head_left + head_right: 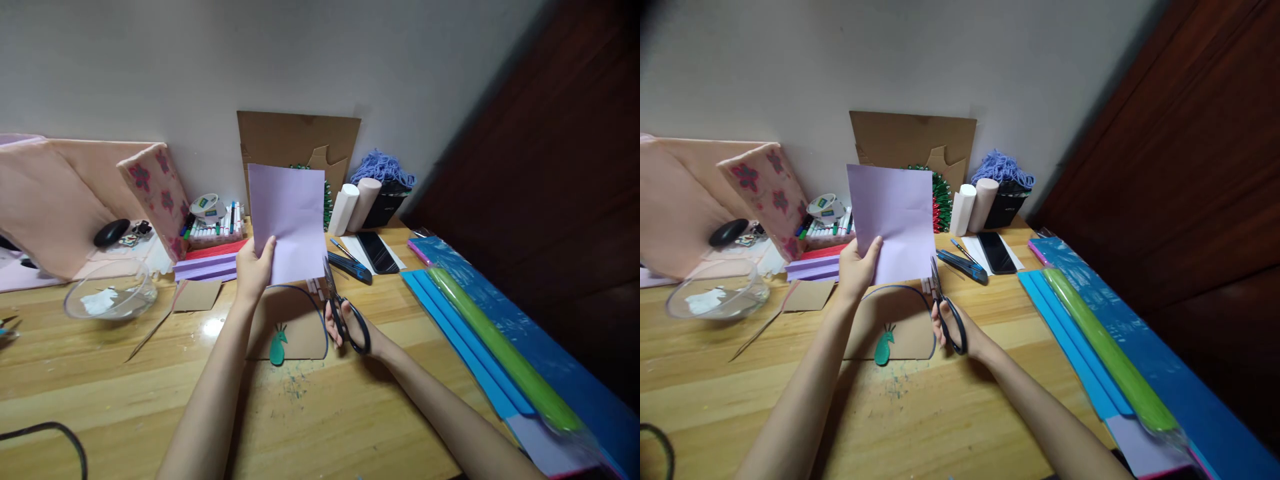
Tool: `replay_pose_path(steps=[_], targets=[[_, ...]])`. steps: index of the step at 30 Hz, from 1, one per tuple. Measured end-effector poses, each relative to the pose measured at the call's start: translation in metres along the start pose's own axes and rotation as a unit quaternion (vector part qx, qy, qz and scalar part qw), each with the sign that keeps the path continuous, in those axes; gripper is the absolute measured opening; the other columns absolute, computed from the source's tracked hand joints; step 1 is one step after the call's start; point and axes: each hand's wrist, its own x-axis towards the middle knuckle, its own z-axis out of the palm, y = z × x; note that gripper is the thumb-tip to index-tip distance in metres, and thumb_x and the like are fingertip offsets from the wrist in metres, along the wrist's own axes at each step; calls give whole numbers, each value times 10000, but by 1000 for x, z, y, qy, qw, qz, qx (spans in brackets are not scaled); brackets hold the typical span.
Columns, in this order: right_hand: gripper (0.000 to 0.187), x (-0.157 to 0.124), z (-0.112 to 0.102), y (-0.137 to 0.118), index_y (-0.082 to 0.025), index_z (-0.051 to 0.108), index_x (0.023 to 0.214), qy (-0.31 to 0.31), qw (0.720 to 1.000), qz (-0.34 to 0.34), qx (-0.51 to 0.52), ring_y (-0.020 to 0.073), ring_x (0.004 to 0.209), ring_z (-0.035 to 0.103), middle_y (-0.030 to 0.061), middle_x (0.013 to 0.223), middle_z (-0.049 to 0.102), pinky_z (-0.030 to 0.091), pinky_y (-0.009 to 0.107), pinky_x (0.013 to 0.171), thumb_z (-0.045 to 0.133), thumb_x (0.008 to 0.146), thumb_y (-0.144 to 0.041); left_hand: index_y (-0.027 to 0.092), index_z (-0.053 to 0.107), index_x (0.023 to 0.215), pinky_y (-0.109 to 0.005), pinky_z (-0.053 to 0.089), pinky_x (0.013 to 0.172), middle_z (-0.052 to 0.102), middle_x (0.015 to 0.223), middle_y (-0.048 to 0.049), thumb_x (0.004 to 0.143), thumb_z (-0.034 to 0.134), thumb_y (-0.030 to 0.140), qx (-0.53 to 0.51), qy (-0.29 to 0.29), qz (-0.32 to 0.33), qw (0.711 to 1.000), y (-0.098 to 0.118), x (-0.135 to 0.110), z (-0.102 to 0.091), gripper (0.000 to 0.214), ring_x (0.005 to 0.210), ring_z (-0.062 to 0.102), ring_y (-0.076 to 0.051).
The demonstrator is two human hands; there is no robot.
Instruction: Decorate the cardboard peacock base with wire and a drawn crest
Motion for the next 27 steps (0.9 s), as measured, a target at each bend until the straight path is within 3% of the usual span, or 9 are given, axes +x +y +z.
replay_pose_path(steps=[5, 10, 17, 21, 27], targets=[[694, -14, -23, -21, -175, 459, 847, -150, 986, 23, -75, 73, 450, 408, -54, 579, 427, 406, 223, 449, 362, 648, -832, 101, 680, 857, -242, 448, 580, 687, 789, -68, 694, 637, 450, -11, -7, -44, 999, -10, 17, -43, 388, 664, 593, -164], [611, -18, -41, -29, -157, 503, 889, -193, 971, 35, -136, 79, 481, 393, -49, 586, 414, 400, 225, 470, 435, 721, -740, 116, 696, 795, -224, 376, 436, 652, 643, -50, 623, 699, 443, -17, -129, -151, 980, -18, 18, -72, 370, 499, 526, -126], [633, -18, -38, -31, -146, 521, 884, -269, 951, 19, -153, 80, 466, 418, -50, 600, 411, 376, 220, 443, 414, 720, -748, 152, 688, 771, -222, 379, 407, 659, 665, -73, 642, 680, 449, -13, -233, -169, 957, -21, 12, -64, 324, 503, 555, -139], [636, -18, -38, -32, -140, 538, 868, -269, 948, 14, -169, 77, 453, 436, -43, 609, 431, 367, 214, 428, 411, 723, -746, 149, 684, 749, -225, 366, 398, 654, 645, -80, 664, 665, 438, 1, -268, -142, 953, -18, 10, -57, 301, 494, 550, -140], [599, -17, -39, -31, -143, 534, 840, -269, 948, 25, -167, 64, 427, 418, -47, 611, 423, 349, 204, 396, 441, 729, -724, 147, 654, 696, -218, 338, 410, 628, 621, -52, 668, 662, 430, 15, -284, -151, 947, -11, 8, -53, 284, 481, 510, -113]])
